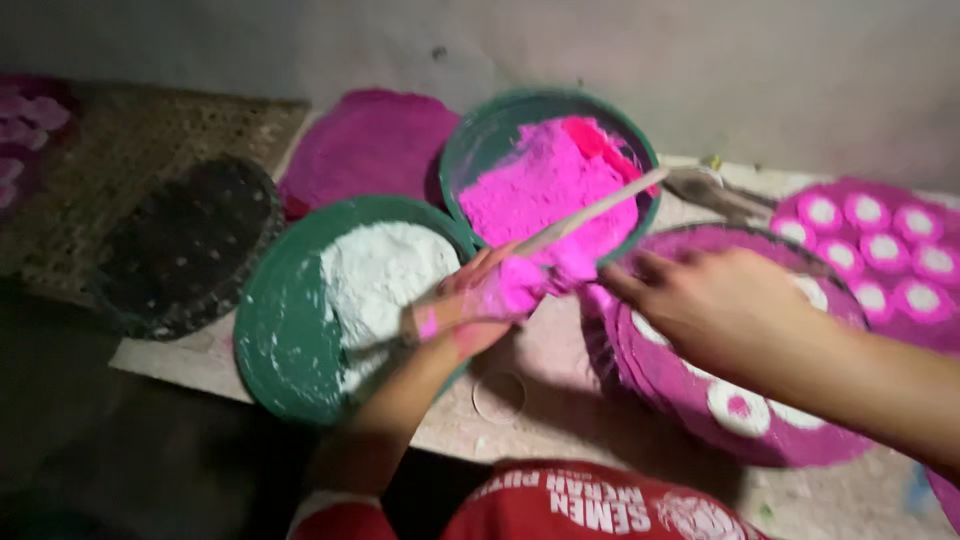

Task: The person uses a wooden mold and a small hammer to press white and pink dough into ring shapes on a pink tray. They repeatedly fill the mold with white dough, then add pink dough, and tap the mold to release the formed rings onto the tray.

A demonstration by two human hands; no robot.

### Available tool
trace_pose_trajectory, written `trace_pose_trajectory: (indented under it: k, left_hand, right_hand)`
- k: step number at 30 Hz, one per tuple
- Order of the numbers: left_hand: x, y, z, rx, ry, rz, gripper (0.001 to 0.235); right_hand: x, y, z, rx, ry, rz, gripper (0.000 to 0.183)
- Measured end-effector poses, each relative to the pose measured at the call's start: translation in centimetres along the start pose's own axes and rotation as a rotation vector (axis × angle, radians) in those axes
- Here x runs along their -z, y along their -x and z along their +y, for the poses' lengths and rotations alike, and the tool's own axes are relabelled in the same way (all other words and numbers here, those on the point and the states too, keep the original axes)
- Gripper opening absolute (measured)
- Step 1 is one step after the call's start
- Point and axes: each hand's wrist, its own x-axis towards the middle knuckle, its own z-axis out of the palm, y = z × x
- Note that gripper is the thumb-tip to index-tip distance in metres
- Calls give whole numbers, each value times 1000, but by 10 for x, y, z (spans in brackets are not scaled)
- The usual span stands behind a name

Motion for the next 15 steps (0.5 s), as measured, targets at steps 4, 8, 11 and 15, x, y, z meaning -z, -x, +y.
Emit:
trace_pose_trajectory:
  k: [4,8,11,15]
  left_hand:
    - [3,-3,36,152,101,-227,77]
    - [18,0,38,498,182,-186,68]
    - [36,-3,28,255,134,125,72]
    - [33,0,32,166,196,71,83]
  right_hand:
    - [-6,-21,-33,119,123,226,55]
    - [3,19,-9,26,-70,99,58]
    - [30,48,17,-216,-43,-129,69]
    - [41,35,26,-228,13,-314,72]
